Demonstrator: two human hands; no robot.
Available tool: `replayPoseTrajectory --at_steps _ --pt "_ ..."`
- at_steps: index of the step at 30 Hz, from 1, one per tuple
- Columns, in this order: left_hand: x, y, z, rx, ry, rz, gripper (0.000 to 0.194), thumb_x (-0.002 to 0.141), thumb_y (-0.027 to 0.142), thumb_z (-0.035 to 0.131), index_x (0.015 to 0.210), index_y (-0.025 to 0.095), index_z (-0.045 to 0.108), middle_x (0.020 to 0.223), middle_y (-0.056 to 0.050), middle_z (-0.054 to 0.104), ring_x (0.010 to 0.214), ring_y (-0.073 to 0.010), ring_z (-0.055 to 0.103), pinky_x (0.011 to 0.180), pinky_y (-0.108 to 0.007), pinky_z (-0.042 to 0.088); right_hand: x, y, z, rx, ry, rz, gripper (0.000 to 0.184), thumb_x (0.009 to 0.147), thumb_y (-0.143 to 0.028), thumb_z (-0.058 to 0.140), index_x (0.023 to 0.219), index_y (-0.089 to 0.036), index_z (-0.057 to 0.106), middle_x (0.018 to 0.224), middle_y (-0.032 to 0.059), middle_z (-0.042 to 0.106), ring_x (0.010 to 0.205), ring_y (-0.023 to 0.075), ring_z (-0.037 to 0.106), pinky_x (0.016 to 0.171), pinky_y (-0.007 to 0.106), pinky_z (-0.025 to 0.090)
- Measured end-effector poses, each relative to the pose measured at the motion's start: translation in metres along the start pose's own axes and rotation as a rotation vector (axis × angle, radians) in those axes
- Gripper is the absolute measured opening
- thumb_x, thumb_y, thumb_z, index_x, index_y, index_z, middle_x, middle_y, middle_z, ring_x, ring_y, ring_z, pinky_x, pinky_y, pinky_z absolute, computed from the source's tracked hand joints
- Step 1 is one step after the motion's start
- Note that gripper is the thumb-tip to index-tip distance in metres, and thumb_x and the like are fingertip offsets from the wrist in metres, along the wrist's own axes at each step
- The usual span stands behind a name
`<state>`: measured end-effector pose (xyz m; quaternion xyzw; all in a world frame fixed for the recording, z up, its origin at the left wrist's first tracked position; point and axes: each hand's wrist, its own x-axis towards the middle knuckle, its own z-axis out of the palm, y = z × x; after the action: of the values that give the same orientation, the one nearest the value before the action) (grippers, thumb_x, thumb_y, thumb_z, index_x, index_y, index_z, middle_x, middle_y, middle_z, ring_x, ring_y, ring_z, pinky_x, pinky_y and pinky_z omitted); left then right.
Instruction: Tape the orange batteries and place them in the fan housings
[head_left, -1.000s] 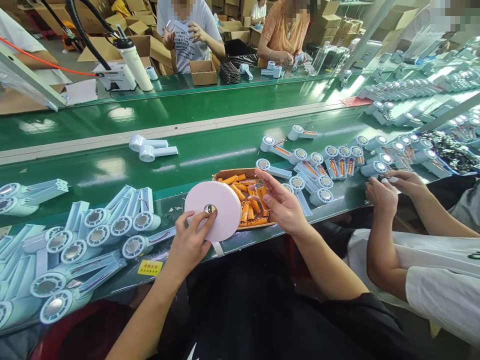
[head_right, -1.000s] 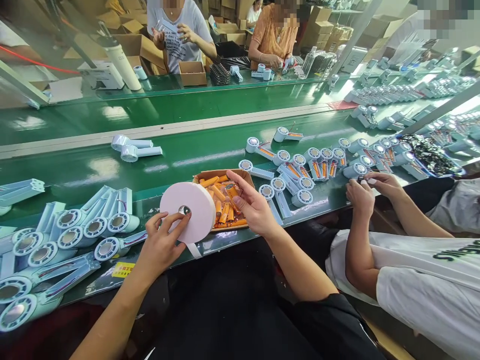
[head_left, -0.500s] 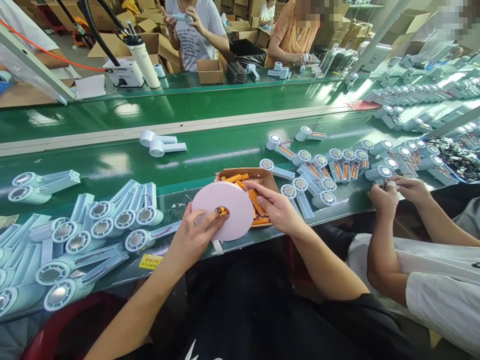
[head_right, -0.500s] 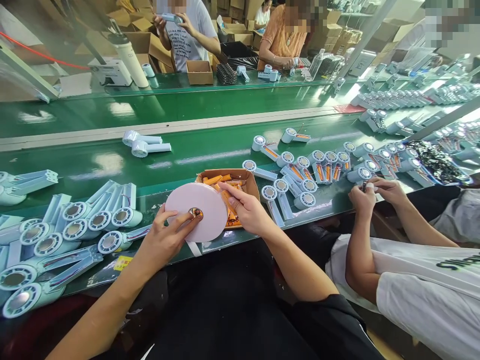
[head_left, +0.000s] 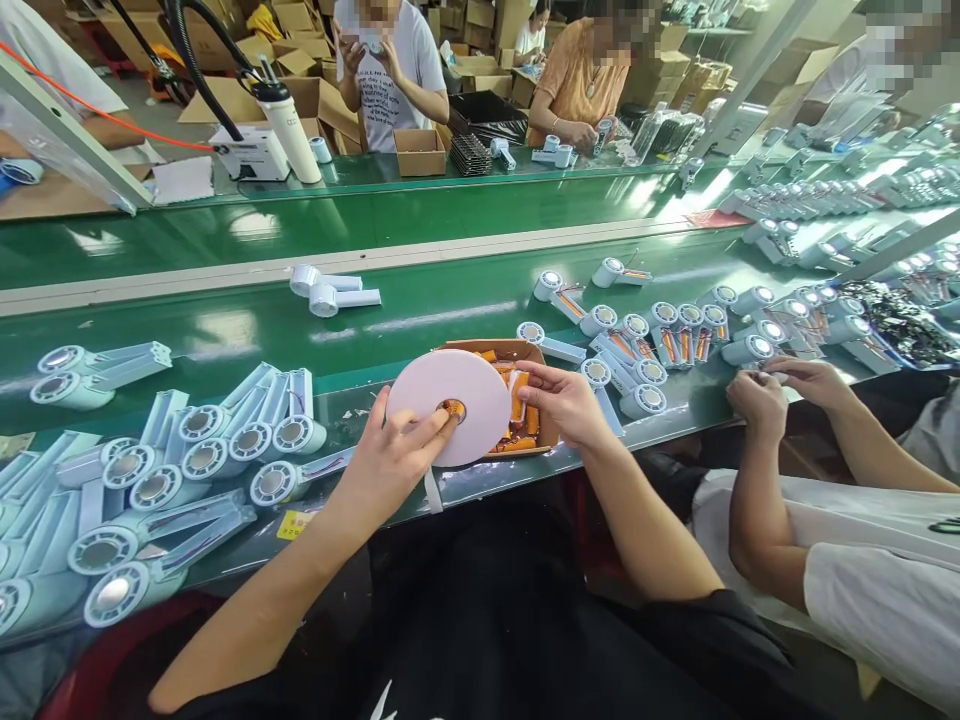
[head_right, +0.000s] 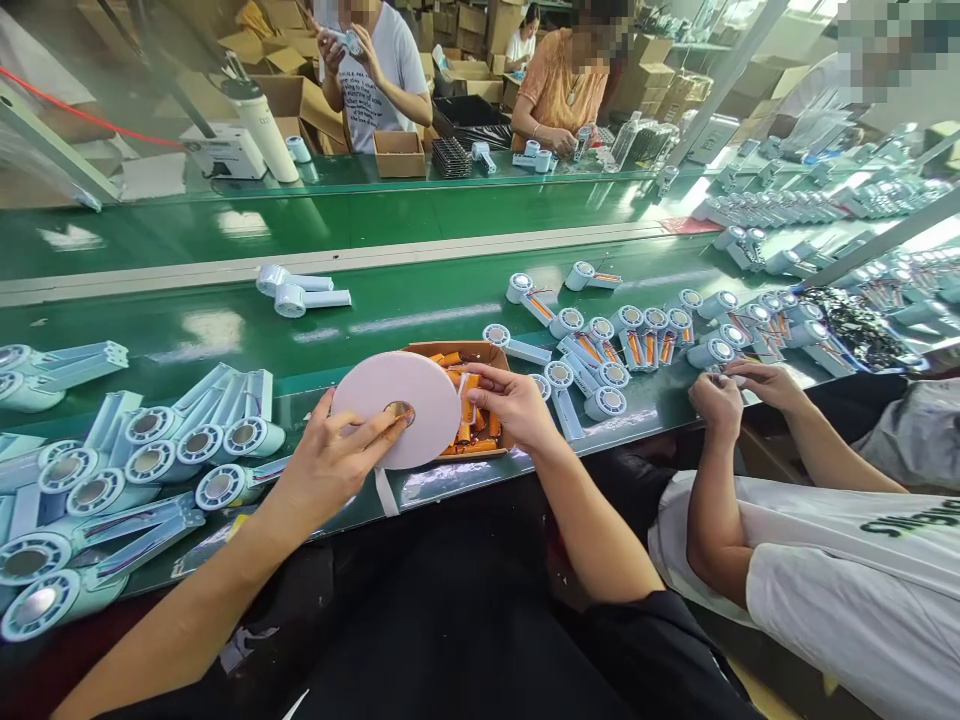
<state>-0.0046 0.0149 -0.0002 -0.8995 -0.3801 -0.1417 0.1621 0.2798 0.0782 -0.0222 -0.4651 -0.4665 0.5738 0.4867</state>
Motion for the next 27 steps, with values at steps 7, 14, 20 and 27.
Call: replayPoseTrajectory --at_steps 7,14,20,27 --pt "0.003 0.041 0.023 0.019 0.102 -0.336 0.054 0.091 0.023 0.074 0.144 0.032 0.068 0.134 -0.001 0.077 0.116 -0.0334 0.05 0.102 -0.056 0.039 -0.021 0.038 0.06 0.582 0.578 -0.258 0.054 0.077 -0.039 0.09 0.125 -0.03 0.067 0.124 0.0043 0.08 0.114 0.0207 0.077 0.103 0.041 0.063" --pt "-0.012 0.076 0.043 -0.151 0.095 -0.399 0.061 0.087 0.04 0.083 0.146 0.034 0.067 0.122 -0.006 0.079 0.106 -0.0317 0.052 0.095 -0.053 0.034 0.0 0.013 0.036 0.546 0.487 -0.297 0.061 0.07 -0.027 0.095 0.12 -0.029 0.059 0.106 0.0016 0.082 0.093 0.0196 0.08 0.089 0.039 0.067" --pt "0.0 0.045 0.026 -0.359 -0.137 -0.233 0.093 0.076 0.043 0.092 0.159 0.035 0.052 0.144 -0.007 0.069 0.129 -0.035 0.051 0.111 -0.055 0.034 0.045 -0.051 -0.05 0.628 0.669 -0.676 0.05 0.07 -0.02 0.092 0.11 -0.029 0.062 0.107 -0.0035 0.079 0.102 0.0101 0.078 0.087 0.018 0.061" --pt "0.096 -0.123 0.058 -0.54 -0.34 -0.437 0.053 0.098 0.062 0.062 0.141 0.032 0.07 0.143 -0.005 0.071 0.134 -0.0282 0.06 0.116 -0.04 0.045 -0.017 -0.004 -0.049 0.398 0.506 -0.315 0.057 0.064 -0.027 0.099 0.115 -0.028 0.071 0.099 0.0036 0.083 0.095 0.022 0.083 0.07 0.025 0.065"
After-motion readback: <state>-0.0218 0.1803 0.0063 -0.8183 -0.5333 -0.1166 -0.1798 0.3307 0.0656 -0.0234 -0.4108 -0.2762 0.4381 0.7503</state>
